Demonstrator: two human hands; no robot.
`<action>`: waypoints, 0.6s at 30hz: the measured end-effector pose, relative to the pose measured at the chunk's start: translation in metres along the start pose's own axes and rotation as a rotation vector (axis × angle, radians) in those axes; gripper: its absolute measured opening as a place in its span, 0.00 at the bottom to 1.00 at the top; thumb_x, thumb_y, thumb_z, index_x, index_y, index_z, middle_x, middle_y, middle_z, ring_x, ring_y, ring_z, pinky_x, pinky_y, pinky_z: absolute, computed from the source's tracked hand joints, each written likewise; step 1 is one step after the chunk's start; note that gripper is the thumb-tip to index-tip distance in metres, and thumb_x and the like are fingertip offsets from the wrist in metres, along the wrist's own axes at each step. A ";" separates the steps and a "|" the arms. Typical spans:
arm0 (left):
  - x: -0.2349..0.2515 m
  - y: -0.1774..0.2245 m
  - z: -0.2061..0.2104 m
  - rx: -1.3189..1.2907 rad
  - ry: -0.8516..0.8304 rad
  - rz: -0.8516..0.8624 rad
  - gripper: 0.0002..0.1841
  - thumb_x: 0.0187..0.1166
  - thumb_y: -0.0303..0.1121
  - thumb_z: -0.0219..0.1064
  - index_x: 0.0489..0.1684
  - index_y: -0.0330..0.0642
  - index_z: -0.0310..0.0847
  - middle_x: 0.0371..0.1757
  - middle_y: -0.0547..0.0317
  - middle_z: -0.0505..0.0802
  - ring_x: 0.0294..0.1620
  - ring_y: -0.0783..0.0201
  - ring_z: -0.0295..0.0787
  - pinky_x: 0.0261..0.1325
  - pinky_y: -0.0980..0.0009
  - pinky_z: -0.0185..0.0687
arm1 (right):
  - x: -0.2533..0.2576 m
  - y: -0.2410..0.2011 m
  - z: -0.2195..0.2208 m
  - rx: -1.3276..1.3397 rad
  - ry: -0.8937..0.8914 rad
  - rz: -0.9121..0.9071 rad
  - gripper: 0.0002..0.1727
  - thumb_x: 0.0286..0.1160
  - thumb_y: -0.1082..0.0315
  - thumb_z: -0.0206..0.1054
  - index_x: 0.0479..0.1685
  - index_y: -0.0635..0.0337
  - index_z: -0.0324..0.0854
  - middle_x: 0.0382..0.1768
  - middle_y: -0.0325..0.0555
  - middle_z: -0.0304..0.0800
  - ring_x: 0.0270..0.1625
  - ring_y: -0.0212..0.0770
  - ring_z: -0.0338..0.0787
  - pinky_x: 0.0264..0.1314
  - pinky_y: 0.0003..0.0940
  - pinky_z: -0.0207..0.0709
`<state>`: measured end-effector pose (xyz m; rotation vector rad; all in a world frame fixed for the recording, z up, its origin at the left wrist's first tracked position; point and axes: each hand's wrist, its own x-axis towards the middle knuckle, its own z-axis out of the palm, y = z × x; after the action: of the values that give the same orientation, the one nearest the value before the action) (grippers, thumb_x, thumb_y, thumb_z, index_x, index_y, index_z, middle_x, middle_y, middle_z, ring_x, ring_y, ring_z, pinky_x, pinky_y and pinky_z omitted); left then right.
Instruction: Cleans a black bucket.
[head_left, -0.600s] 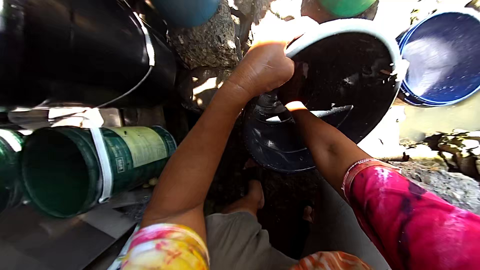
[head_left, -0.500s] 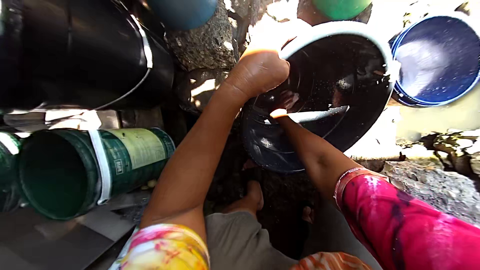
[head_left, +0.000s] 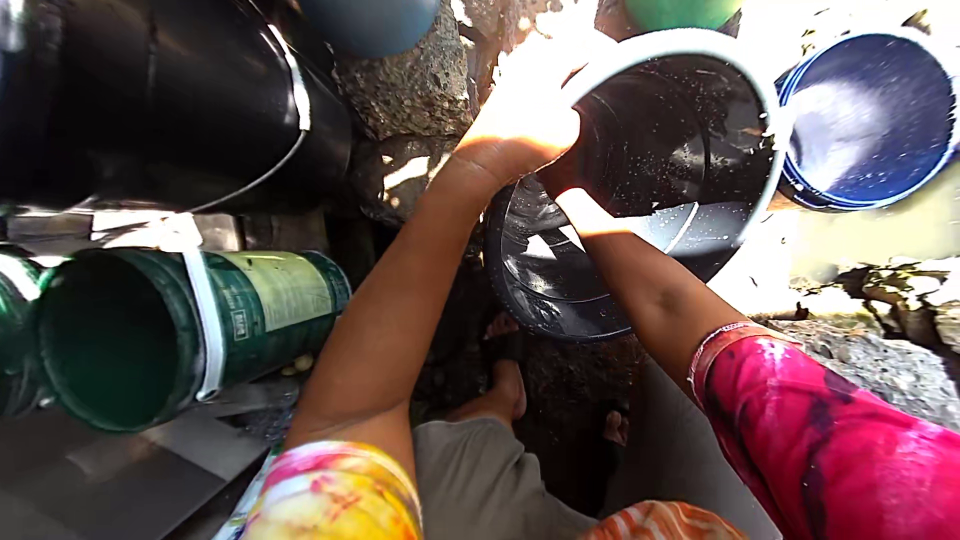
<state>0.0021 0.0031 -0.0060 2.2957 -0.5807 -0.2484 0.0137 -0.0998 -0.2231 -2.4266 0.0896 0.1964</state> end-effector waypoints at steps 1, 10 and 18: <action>0.001 0.001 0.000 0.009 -0.007 0.020 0.30 0.62 0.20 0.61 0.70 0.42 0.84 0.66 0.51 0.90 0.71 0.59 0.82 0.72 0.59 0.72 | -0.004 0.014 0.017 -0.116 -0.138 -0.054 0.42 0.74 0.76 0.65 0.91 0.74 0.51 0.93 0.69 0.44 0.96 0.61 0.44 0.97 0.50 0.43; 0.004 0.002 0.000 0.009 -0.013 0.054 0.30 0.62 0.19 0.60 0.70 0.41 0.83 0.66 0.51 0.90 0.69 0.60 0.83 0.71 0.59 0.72 | -0.017 0.062 0.024 -0.503 -0.365 -0.637 0.32 0.82 0.81 0.51 0.89 0.69 0.59 0.93 0.59 0.52 0.96 0.59 0.47 0.95 0.60 0.37; 0.005 -0.001 -0.001 0.034 0.015 0.010 0.31 0.60 0.20 0.60 0.71 0.41 0.83 0.67 0.49 0.90 0.71 0.58 0.83 0.72 0.57 0.74 | -0.035 0.039 0.051 -0.543 -0.476 0.170 0.53 0.78 0.66 0.66 0.91 0.79 0.27 0.92 0.80 0.25 0.94 0.75 0.34 0.92 0.65 0.39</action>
<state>0.0067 0.0020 -0.0064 2.3244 -0.5932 -0.2183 -0.0315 -0.0956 -0.2800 -2.8258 0.0288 0.9772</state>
